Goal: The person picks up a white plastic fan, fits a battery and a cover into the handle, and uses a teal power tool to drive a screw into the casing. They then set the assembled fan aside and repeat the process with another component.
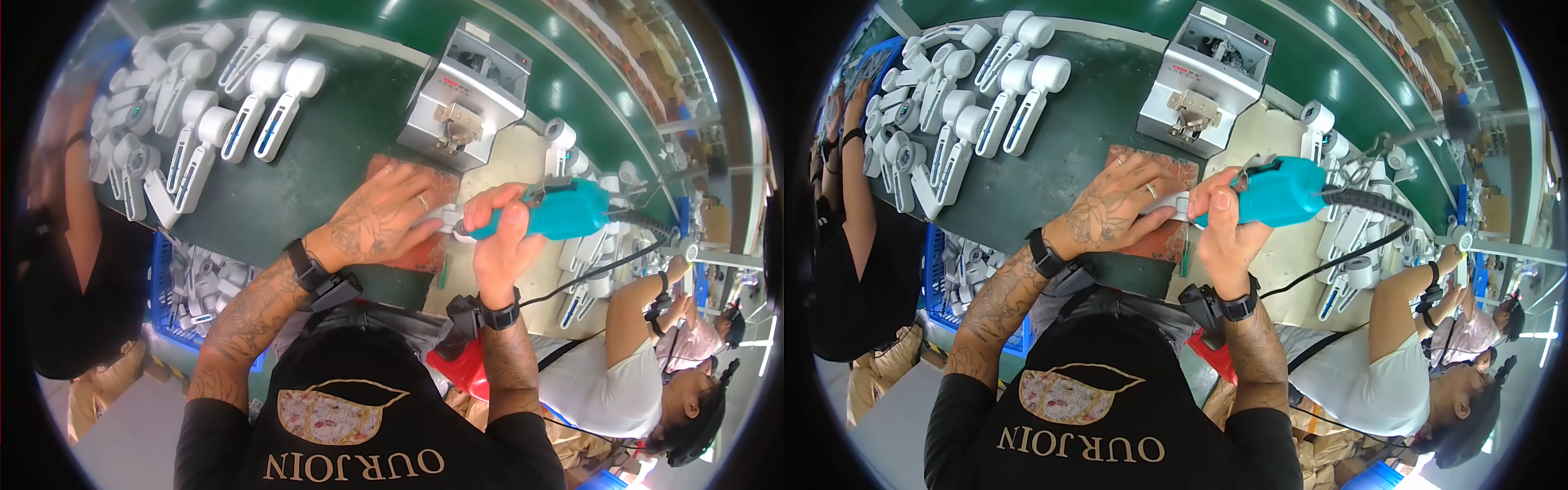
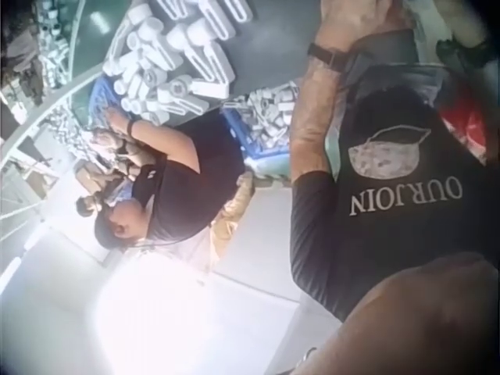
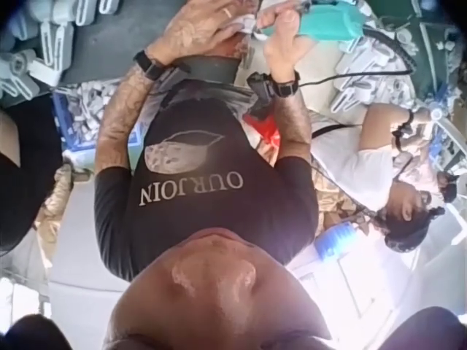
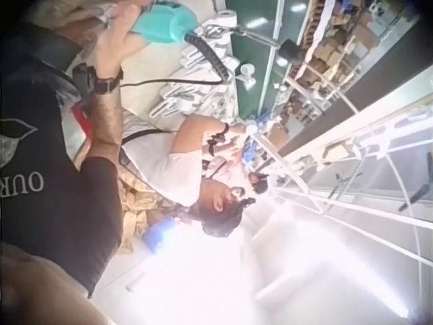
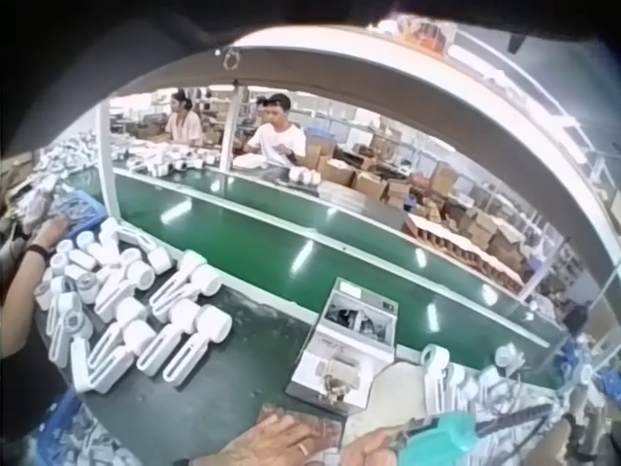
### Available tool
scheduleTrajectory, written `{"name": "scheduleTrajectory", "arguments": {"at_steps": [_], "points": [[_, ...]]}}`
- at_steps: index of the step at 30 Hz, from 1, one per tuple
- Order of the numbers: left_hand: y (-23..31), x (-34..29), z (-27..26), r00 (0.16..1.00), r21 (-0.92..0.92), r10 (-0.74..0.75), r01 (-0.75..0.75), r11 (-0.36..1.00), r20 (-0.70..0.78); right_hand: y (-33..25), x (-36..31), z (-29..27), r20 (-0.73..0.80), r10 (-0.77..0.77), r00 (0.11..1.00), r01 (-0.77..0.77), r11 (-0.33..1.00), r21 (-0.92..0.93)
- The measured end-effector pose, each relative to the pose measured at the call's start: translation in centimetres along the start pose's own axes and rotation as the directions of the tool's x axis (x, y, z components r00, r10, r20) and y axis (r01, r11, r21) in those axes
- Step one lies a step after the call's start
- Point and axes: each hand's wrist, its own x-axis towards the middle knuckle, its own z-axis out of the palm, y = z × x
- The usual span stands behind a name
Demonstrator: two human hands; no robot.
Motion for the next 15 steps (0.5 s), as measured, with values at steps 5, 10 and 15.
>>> {"name": "scheduleTrajectory", "arguments": {"at_steps": [5, 10, 15], "points": [[0.0, 0.4, -0.4, 1.000, 0.000, -0.005, 0.005, 1.000, 0.016, 0.2, 0.2, 0.1, 0.007, 0.011, 1.000, -0.011, 0.999, 0.038], [-0.7, -0.1, -0.8, 0.996, -0.040, 0.066, -0.069, 0.997, -0.056, 0.8, -0.5, 0.6, -0.106, 0.125, 0.986, -0.122, 0.992, 0.035], [2.5, -2.6, -1.7, 0.977, 0.098, 0.213, -0.209, 0.973, -0.031, -4.4, -2.1, 0.2, -0.165, -0.012, 0.986, 0.056, 0.962, 0.266]]}}
